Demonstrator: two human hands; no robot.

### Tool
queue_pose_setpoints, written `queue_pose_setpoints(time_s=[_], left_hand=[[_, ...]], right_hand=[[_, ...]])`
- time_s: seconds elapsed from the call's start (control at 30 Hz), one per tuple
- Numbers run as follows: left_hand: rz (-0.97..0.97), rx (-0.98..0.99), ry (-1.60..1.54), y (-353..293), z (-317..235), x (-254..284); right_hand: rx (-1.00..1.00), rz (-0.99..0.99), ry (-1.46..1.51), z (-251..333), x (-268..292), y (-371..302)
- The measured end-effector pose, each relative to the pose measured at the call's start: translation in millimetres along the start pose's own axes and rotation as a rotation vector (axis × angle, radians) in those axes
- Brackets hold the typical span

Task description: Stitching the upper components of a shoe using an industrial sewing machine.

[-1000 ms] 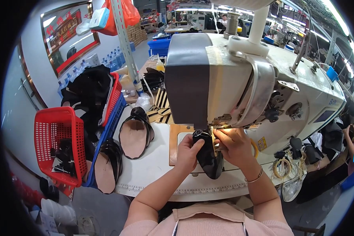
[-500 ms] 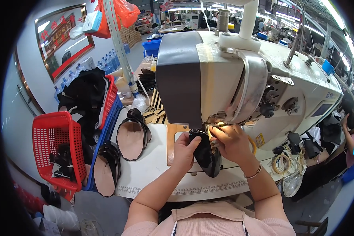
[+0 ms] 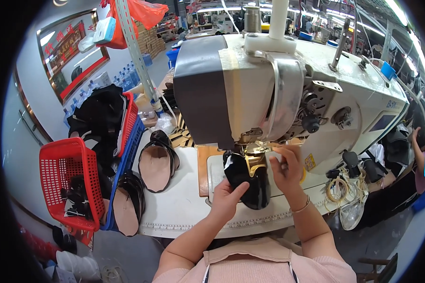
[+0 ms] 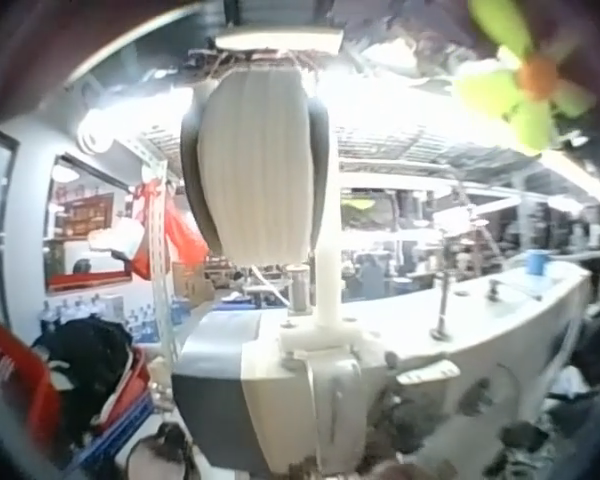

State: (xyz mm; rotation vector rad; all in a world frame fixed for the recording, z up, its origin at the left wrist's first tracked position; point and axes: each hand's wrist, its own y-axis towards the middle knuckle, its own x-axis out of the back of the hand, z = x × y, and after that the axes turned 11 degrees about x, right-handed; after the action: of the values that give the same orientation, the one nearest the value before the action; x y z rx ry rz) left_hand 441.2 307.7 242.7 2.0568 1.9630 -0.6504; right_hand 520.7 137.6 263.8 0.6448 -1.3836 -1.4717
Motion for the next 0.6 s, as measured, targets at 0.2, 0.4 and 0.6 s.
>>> queue_pose_setpoints(time_s=[0.2, 0.4, 0.6], left_hand=[[0.064, 0.062, -0.116, 10, 2, 10], [-0.011, 0.132, -0.049, 11, -14, -5], [-0.052, 0.064, 0.168, 11, -4, 7]], right_hand=[[-0.197, 0.317, 0.238, 3, 10, 0], [-0.553, 0.566, 0.567, 3, 17, 21], [-0.335, 0.424, 0.42, 20, 19, 15]])
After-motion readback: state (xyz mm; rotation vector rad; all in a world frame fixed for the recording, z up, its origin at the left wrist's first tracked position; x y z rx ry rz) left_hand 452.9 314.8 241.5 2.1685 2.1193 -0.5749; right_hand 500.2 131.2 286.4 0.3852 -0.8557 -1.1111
